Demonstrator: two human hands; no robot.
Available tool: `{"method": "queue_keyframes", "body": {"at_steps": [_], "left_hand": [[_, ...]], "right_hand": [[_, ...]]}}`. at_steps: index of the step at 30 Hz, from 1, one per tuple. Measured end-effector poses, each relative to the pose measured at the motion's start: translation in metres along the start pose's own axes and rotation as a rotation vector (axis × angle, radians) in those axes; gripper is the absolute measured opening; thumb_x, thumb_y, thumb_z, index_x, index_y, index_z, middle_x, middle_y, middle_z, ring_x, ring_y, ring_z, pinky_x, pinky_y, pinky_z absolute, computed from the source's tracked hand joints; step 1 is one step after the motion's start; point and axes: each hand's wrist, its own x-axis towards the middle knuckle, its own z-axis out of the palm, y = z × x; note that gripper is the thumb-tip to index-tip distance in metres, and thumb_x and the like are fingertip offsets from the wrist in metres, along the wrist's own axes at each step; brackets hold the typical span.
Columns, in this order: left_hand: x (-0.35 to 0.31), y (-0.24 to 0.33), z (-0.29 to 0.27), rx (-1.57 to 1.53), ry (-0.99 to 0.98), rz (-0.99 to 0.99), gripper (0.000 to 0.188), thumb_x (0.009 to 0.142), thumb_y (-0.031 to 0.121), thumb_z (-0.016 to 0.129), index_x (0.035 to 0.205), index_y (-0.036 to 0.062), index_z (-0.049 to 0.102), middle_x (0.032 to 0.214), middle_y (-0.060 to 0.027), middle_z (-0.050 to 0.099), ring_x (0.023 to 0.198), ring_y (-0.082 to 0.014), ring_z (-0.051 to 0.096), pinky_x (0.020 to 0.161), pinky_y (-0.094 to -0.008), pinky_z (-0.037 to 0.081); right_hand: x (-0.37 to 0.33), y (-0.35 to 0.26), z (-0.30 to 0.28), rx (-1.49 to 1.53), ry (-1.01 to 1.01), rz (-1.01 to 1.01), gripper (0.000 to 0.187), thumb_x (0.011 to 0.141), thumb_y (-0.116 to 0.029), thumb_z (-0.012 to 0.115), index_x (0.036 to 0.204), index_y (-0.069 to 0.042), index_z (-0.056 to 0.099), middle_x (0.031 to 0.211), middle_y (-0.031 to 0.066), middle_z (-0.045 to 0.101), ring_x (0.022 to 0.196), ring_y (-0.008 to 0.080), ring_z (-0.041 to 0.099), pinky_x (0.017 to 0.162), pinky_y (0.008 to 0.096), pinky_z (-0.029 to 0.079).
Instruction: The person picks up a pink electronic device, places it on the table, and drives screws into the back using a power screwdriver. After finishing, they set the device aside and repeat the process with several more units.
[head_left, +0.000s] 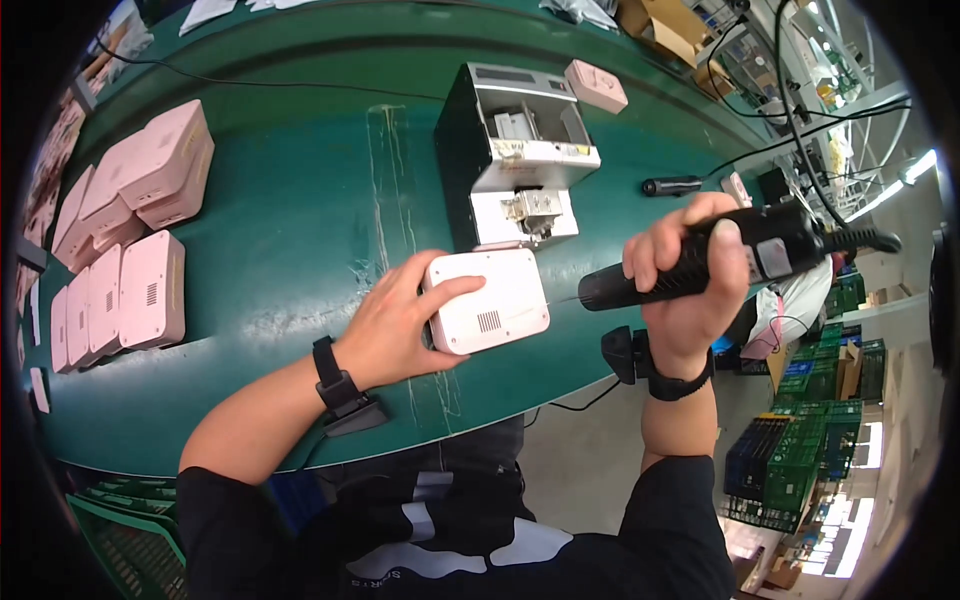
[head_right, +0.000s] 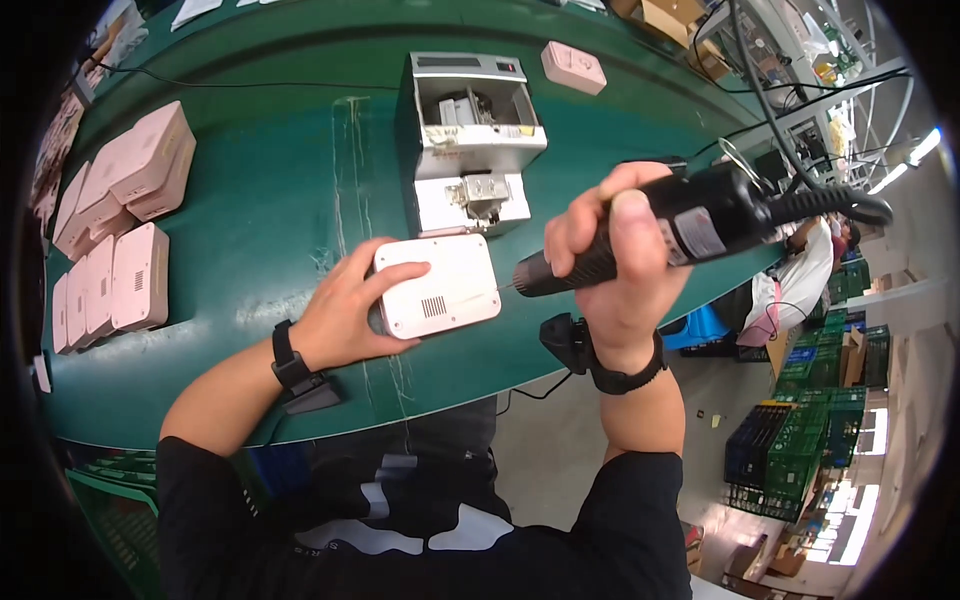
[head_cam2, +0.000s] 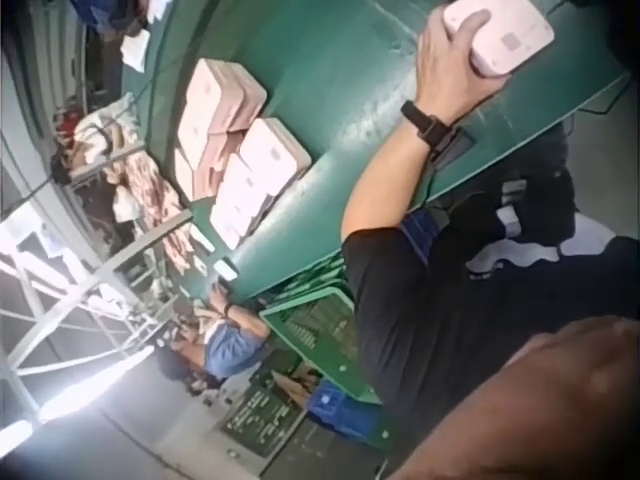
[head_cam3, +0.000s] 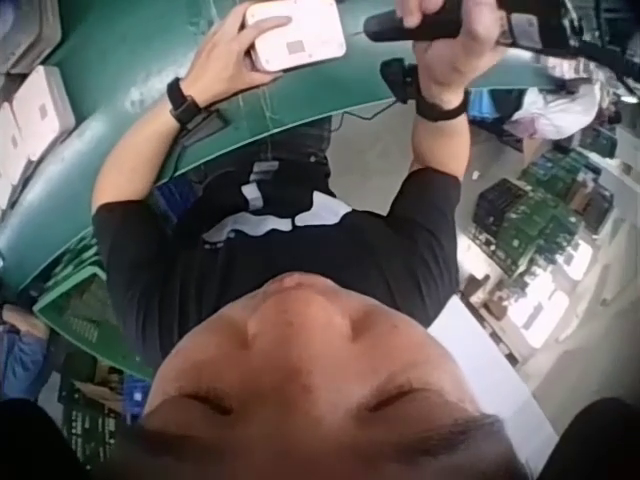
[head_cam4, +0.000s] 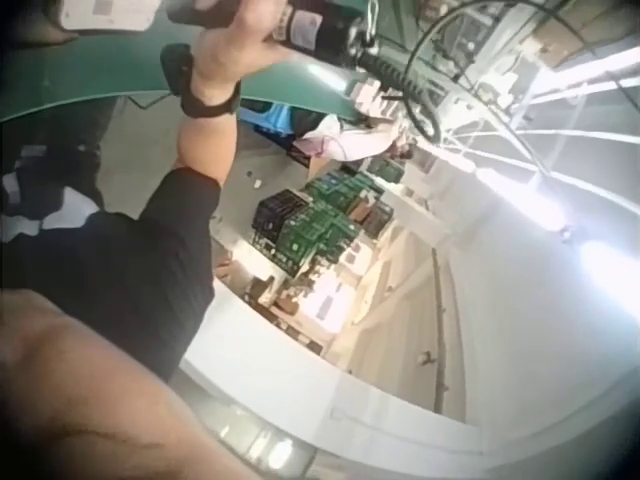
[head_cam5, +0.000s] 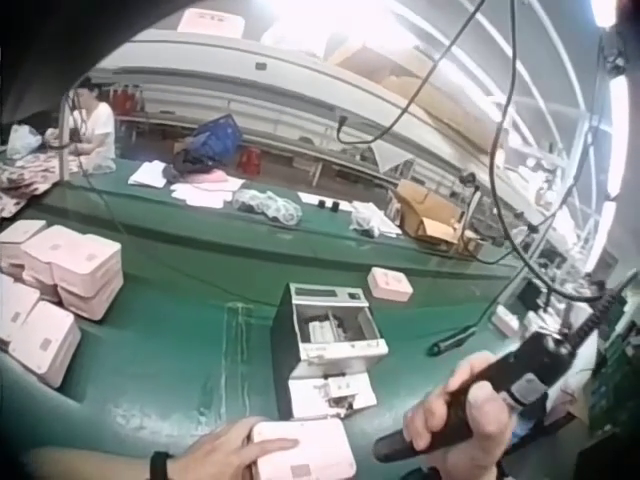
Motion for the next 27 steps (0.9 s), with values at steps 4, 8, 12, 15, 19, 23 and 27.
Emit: {"method": "queue_keyframes", "body": {"at_steps": [4,8,12,15,19,23,27], "left_hand": [[0.004,-0.003,0.004,0.008,0.008,0.021,0.084,0.057,0.018,0.088,0.133,0.0246,0.055,0.130,-0.0157,0.046,0.114,-0.0378,0.053,0.096,-0.0448,0.048],[0.005,-0.004,0.007,0.014,0.007,0.031,0.082,0.057,0.019,0.089,0.132,0.0224,0.055,0.132,-0.0177,0.046,0.113,-0.0387,0.054,0.095,-0.0443,0.049],[0.002,-0.003,0.007,0.010,0.017,0.026,0.084,0.055,0.017,0.089,0.132,0.0235,0.055,0.131,-0.0166,0.046,0.113,-0.0379,0.054,0.095,-0.0444,0.048],[0.002,-0.002,0.007,0.006,0.015,0.012,0.086,0.054,0.015,0.089,0.133,0.0245,0.055,0.130,-0.0155,0.047,0.113,-0.0372,0.054,0.095,-0.0445,0.048],[0.005,-0.005,0.007,0.022,0.008,0.011,0.086,0.053,0.015,0.089,0.132,0.0242,0.055,0.130,-0.0155,0.047,0.113,-0.0369,0.054,0.095,-0.0442,0.048],[0.006,-0.004,0.004,0.031,0.015,0.024,0.086,0.054,0.015,0.089,0.132,0.0237,0.055,0.130,-0.0154,0.047,0.112,-0.0361,0.054,0.094,-0.0440,0.047],[0.003,-0.006,0.004,0.025,0.032,0.039,0.085,0.055,0.018,0.089,0.133,0.0235,0.054,0.130,-0.0155,0.047,0.113,-0.0355,0.054,0.095,-0.0445,0.047]], "right_hand": [[-0.012,0.001,-0.009,-0.036,-0.019,-0.018,0.031,0.097,-0.039,0.045,0.101,-0.008,0.045,0.065,0.0040,0.048,0.046,0.0150,0.045,0.054,0.0340,0.043],[-0.017,0.008,-0.012,-0.036,-0.017,-0.015,0.033,0.096,-0.042,0.047,0.101,-0.009,0.045,0.065,0.0035,0.048,0.046,0.0150,0.045,0.053,0.0337,0.042],[-0.024,0.023,-0.017,-0.010,-0.069,0.022,0.034,0.095,-0.043,0.047,0.099,-0.009,0.044,0.066,0.0034,0.048,0.046,0.0148,0.045,0.052,0.0336,0.042],[-0.024,0.023,-0.019,0.045,-0.070,0.009,0.035,0.094,-0.044,0.048,0.098,-0.010,0.044,0.065,0.0033,0.047,0.045,0.0145,0.044,0.051,0.0335,0.042],[-0.027,0.026,-0.020,0.054,-0.090,-0.036,0.035,0.094,-0.044,0.048,0.097,-0.010,0.044,0.065,0.0032,0.047,0.045,0.0141,0.043,0.051,0.0334,0.042],[-0.024,0.028,-0.013,0.006,-0.060,-0.042,0.034,0.095,-0.044,0.047,0.098,-0.010,0.045,0.065,0.0033,0.047,0.045,0.0144,0.043,0.051,0.0332,0.042],[-0.006,0.018,-0.013,0.041,-0.072,0.024,0.032,0.097,-0.041,0.046,0.099,-0.009,0.046,0.065,0.0036,0.048,0.046,0.0150,0.043,0.053,0.0338,0.042]]}}
